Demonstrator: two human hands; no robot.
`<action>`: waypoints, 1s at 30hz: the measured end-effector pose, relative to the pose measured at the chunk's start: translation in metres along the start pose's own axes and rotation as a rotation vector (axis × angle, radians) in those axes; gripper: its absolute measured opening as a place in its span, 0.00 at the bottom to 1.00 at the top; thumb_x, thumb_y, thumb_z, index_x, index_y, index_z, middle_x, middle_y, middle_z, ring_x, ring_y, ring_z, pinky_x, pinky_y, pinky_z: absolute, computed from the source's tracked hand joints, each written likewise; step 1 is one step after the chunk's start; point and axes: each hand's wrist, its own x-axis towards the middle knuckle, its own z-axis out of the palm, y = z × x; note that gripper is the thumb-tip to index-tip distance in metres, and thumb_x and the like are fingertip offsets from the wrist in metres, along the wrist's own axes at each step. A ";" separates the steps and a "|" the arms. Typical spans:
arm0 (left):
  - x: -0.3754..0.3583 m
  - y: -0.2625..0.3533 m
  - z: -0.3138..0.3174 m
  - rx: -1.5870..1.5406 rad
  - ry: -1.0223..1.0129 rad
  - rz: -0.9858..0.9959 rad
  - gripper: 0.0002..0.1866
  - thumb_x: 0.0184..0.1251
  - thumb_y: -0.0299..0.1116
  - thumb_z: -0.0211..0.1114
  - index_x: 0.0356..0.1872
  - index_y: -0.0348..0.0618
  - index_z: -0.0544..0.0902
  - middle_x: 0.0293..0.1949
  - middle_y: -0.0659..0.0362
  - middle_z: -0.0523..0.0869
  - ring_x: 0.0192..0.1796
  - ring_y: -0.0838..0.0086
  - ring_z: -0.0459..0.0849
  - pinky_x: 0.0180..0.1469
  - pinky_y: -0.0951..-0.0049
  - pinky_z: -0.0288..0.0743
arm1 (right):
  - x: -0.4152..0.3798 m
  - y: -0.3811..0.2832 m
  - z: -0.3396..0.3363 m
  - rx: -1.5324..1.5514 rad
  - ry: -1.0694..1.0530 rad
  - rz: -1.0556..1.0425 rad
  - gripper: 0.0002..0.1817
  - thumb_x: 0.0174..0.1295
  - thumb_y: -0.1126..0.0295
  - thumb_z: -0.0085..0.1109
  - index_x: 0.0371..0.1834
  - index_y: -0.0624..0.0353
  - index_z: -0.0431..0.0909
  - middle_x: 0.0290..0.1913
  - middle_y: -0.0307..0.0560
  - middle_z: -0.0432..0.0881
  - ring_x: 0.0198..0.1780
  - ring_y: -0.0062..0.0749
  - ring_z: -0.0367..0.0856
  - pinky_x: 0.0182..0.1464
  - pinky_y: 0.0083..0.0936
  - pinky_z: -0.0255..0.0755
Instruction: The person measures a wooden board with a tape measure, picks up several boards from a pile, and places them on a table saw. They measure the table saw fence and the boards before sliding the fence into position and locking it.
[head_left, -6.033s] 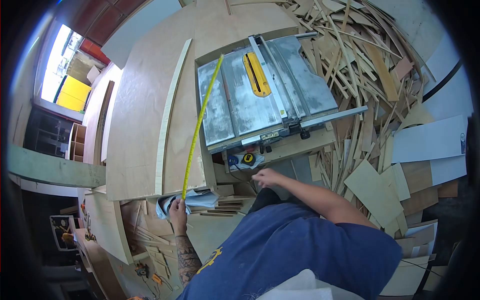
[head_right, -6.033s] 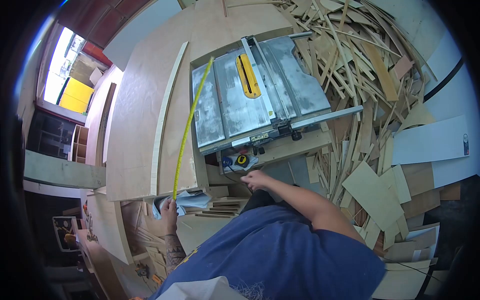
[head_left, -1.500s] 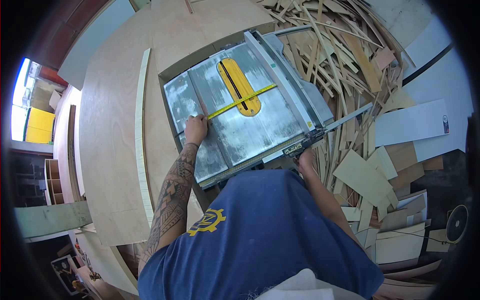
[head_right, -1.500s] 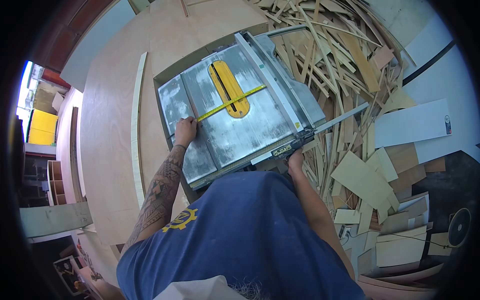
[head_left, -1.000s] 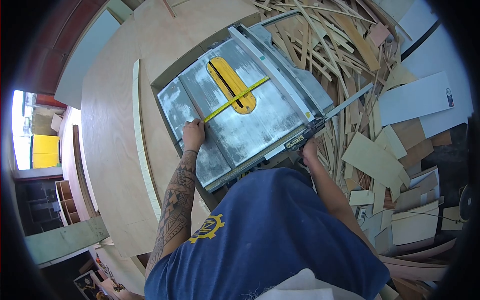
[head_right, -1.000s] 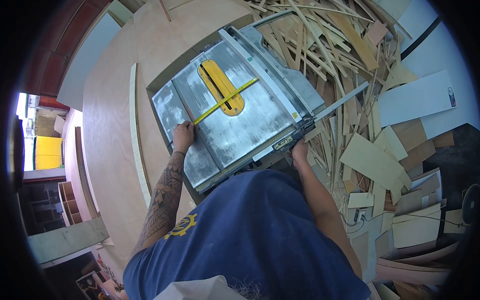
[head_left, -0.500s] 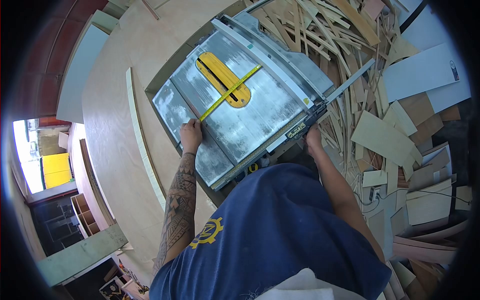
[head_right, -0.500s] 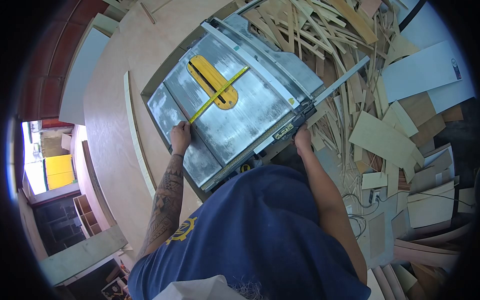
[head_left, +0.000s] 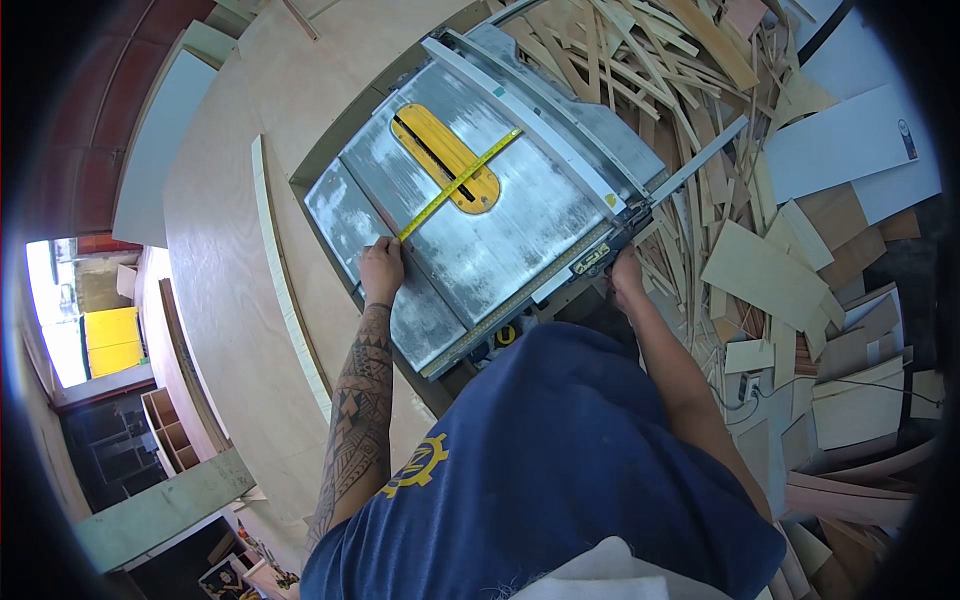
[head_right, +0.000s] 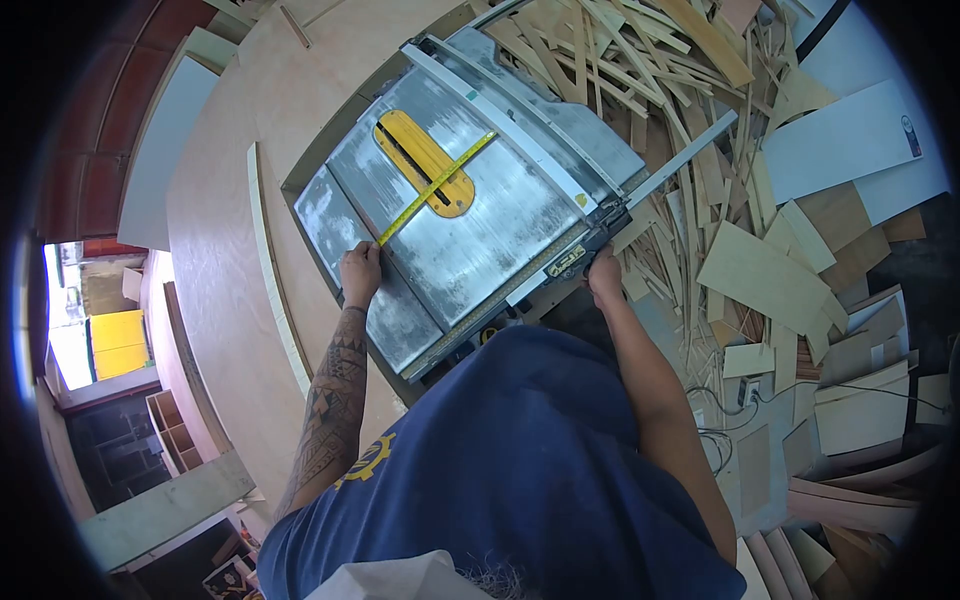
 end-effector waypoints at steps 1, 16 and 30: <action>0.000 0.000 0.000 -0.008 0.012 0.013 0.16 0.79 0.46 0.61 0.45 0.46 0.91 0.41 0.44 0.91 0.53 0.47 0.84 0.60 0.50 0.75 | -0.002 -0.003 -0.001 0.013 -0.003 0.017 0.41 0.83 0.38 0.27 0.39 0.65 0.81 0.29 0.47 0.82 0.28 0.35 0.83 0.26 0.35 0.80; -0.113 -0.164 0.007 -0.226 0.041 -0.316 0.35 0.86 0.53 0.53 0.73 0.26 0.67 0.66 0.31 0.76 0.67 0.41 0.78 0.68 0.50 0.74 | 0.065 -0.026 -0.013 0.776 -0.044 -0.101 0.14 0.80 0.55 0.52 0.56 0.47 0.82 0.40 0.38 0.86 0.36 0.27 0.82 0.43 0.34 0.78; -0.185 -0.141 0.020 0.068 0.086 -0.511 0.32 0.89 0.49 0.49 0.74 0.26 0.65 0.68 0.34 0.74 0.69 0.44 0.76 0.71 0.52 0.72 | 0.105 -0.030 0.007 0.989 -0.131 -0.210 0.14 0.77 0.68 0.54 0.55 0.64 0.85 0.44 0.45 0.89 0.39 0.31 0.87 0.44 0.30 0.81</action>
